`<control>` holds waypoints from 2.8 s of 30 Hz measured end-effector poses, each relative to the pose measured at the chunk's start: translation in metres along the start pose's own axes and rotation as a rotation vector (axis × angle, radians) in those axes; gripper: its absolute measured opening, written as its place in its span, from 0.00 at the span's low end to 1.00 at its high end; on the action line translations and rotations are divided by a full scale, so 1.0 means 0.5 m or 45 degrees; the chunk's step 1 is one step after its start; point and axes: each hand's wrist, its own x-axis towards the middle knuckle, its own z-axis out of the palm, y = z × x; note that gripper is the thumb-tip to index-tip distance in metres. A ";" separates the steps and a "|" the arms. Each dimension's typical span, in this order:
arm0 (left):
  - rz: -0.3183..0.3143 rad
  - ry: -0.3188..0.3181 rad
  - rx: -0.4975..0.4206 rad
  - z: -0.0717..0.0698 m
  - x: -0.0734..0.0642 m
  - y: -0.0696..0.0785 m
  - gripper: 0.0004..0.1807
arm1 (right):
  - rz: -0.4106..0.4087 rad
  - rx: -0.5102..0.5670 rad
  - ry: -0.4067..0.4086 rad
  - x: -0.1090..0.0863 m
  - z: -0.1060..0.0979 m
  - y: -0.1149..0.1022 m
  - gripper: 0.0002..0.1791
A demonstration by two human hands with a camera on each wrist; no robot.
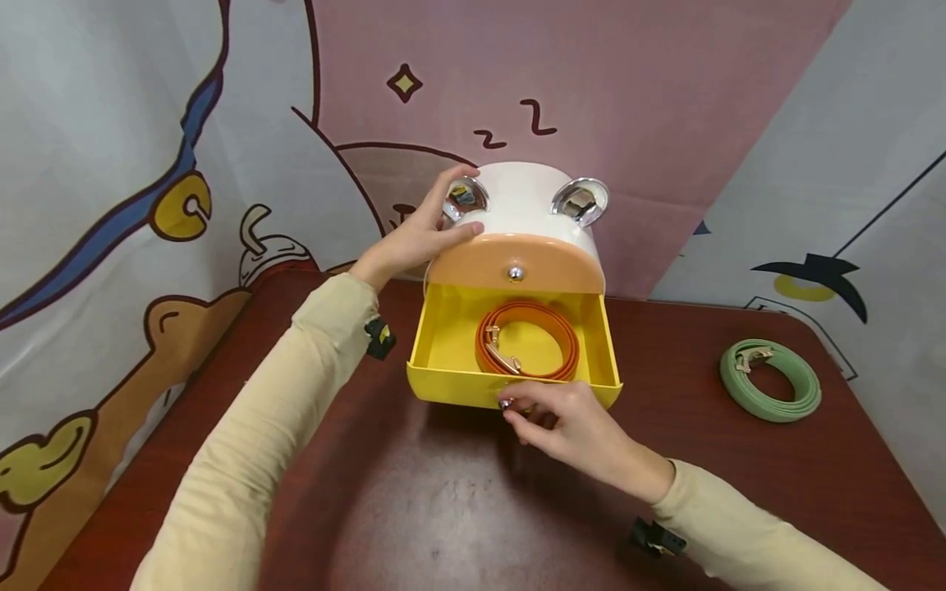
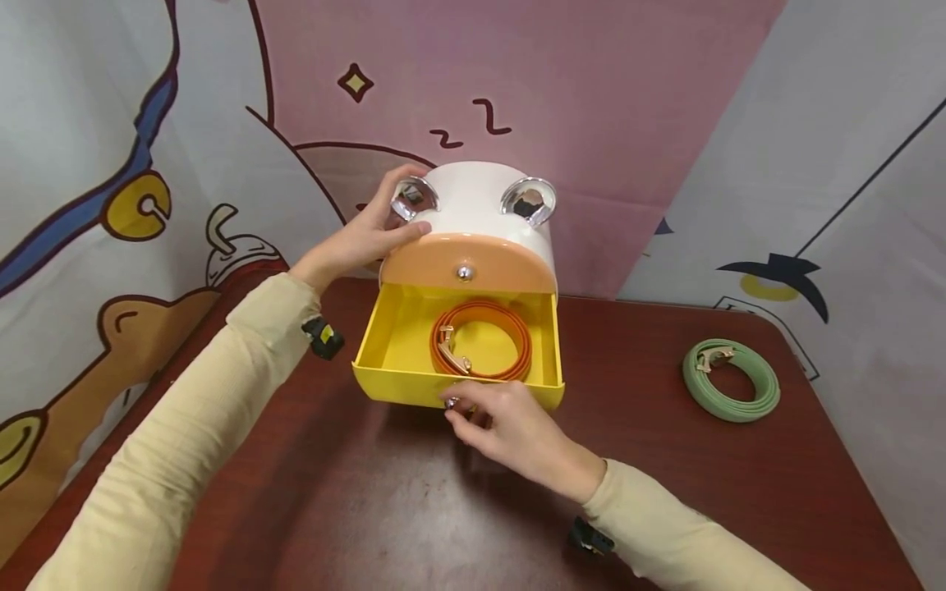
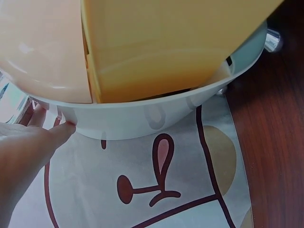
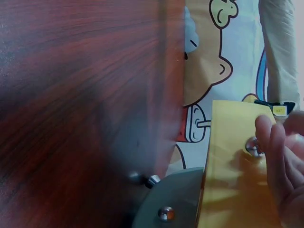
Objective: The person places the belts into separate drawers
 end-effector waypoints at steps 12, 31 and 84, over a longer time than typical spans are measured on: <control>0.019 0.018 -0.001 -0.004 0.029 -0.065 0.38 | 0.023 -0.412 0.069 0.001 0.023 0.003 0.10; 0.052 0.005 0.017 -0.006 0.025 -0.071 0.41 | 0.041 -0.415 0.080 0.027 0.019 0.061 0.10; 0.069 0.043 -0.048 -0.004 0.026 -0.067 0.40 | 0.095 -0.172 0.045 0.080 -0.023 0.191 0.11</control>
